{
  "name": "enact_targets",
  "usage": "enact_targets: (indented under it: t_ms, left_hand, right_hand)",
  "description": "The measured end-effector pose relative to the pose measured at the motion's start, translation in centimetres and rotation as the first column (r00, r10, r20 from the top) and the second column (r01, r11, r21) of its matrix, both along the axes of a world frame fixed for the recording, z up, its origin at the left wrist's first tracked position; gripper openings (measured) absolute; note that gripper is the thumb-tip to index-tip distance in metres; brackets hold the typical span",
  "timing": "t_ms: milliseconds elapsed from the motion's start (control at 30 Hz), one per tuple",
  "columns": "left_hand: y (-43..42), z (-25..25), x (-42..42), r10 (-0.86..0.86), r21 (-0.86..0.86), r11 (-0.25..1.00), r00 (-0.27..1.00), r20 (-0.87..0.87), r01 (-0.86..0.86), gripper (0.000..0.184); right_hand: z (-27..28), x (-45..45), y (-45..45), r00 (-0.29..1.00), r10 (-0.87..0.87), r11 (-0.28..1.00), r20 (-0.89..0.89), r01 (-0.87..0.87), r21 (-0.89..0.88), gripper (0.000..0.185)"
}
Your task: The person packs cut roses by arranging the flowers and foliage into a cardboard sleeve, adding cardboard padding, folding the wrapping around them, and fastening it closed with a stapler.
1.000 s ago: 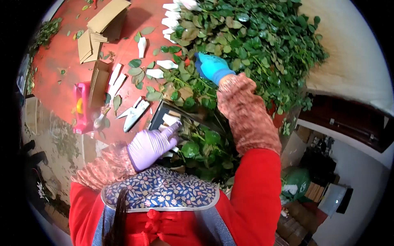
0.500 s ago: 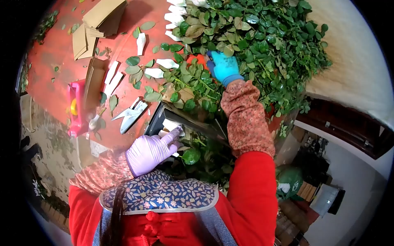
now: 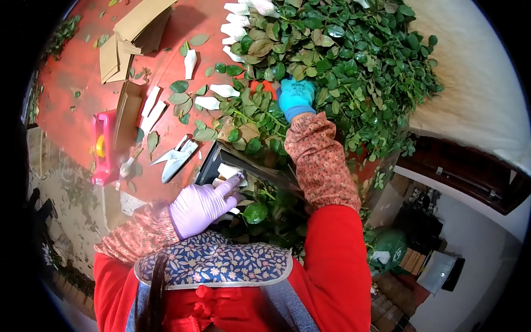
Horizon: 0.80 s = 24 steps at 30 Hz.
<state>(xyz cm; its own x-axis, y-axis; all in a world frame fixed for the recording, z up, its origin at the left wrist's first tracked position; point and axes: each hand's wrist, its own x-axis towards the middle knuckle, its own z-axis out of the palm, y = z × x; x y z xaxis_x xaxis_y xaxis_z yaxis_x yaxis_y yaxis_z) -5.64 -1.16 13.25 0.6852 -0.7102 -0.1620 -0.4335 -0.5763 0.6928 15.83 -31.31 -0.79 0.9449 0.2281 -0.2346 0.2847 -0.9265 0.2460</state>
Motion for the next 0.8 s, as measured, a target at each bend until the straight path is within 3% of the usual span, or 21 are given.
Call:
enact_targets:
  t_ms: [200, 267, 333, 433, 600, 667, 733, 800]
  left_hand:
    - [-0.1, -0.4, -0.4, -0.072, -0.001, 0.997, 0.991, 0.112, 0.073, 0.031]
    - [-0.1, -0.5, -0.4, -0.079, 0.0, 0.997, 0.987, 0.138, 0.08, 0.03]
    - [0.0, -0.6, -0.4, -0.081, -0.035, 0.995, 0.977, 0.197, 0.089, 0.031]
    - [0.2, -0.3, -0.1, -0.106, -0.022, 0.993, 0.968, 0.226, 0.114, 0.031]
    - [0.1, 0.0, -0.2, -0.123, 0.023, 0.992, 0.975, 0.188, 0.121, 0.029]
    - [0.1, -0.4, -0.3, -0.111, 0.025, 0.994, 0.971, 0.211, 0.108, 0.029]
    - [0.3, -0.2, -0.1, -0.107, 0.01, 0.994, 0.963, 0.248, 0.108, 0.03]
    - [0.3, -0.3, -0.1, -0.109, -0.004, 0.994, 0.96, 0.257, 0.114, 0.03]
  right_hand:
    - [0.5, 0.2, 0.5, 0.984, -0.158, 0.987, -0.085, 0.159, 0.013, 0.023]
    - [1.7, -0.4, 0.7, 0.986, -0.03, 1.0, -0.167, 0.03, 0.0, 0.027]
    - [4.1, -2.9, 1.4, 0.99, 0.089, 0.994, -0.113, -0.08, 0.075, 0.033]
    - [3.9, -4.4, 0.0, 0.993, 0.109, 0.984, -0.048, -0.101, 0.143, 0.035]
    - [8.9, -6.2, -1.6, 0.994, -0.09, 0.87, -0.064, 0.11, 0.48, 0.029]
    - [9.7, -6.7, -3.1, 0.977, -0.042, 0.768, 0.209, -0.102, 0.632, 0.025]
    - [11.8, -7.4, -4.2, 0.983, -0.167, 0.449, 0.081, 0.002, 0.893, 0.03]
    - [15.3, -8.4, -5.8, 0.896, -0.265, 0.608, 0.357, -0.132, 0.783, 0.027]
